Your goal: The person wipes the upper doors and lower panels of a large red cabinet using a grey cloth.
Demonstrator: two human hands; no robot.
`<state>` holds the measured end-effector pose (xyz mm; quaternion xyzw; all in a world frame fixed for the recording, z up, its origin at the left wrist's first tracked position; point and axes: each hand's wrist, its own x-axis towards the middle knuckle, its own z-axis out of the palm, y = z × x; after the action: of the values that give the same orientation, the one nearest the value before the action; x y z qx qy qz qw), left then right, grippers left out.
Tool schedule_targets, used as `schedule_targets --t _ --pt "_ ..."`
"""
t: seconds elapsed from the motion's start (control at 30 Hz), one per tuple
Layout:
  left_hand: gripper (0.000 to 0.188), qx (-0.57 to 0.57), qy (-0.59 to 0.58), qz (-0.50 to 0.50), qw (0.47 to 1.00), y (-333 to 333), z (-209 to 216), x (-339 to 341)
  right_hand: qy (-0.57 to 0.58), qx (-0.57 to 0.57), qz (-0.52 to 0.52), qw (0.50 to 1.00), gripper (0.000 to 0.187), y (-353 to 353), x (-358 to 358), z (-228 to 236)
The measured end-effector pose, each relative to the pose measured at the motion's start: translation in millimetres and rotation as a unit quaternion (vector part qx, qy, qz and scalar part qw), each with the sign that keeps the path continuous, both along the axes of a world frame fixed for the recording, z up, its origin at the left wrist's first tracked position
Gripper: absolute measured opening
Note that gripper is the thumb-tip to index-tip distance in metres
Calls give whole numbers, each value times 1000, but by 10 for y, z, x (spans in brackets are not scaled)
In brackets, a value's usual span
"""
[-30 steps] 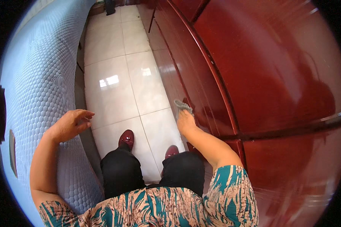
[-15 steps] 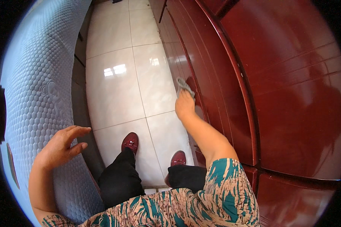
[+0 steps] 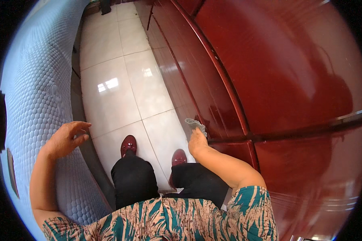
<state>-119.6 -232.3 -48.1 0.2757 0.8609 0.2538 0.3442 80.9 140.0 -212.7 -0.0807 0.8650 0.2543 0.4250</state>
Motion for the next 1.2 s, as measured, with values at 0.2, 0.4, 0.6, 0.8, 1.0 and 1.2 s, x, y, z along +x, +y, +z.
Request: schedule_targets --t 0.2,0.4,0.6,0.8,1.0,1.2 --pt "34 39 17 13 999 37 -185 19 86 -261 -278 920 31 -209 26 781" --pt "39 166 50 15 985 522 -462 303 255 -710 -548 361 27 -211 445 893" --pt "62 269 -209 54 938 1615 -421 1112 198 -801 -564 -6 25 -331 760 1130" --pt "53 232 -526 90 813 2051 -633 1490 195 -799 -569 11 28 -177 908 847" --pt "36 367 -315 278 830 2057 -958 1310 342 -664 -598 290 42 -192 980 334" --pt "21 490 -87 294 816 2851 -864 1294 185 -587 -308 726 40 -497 621 54"
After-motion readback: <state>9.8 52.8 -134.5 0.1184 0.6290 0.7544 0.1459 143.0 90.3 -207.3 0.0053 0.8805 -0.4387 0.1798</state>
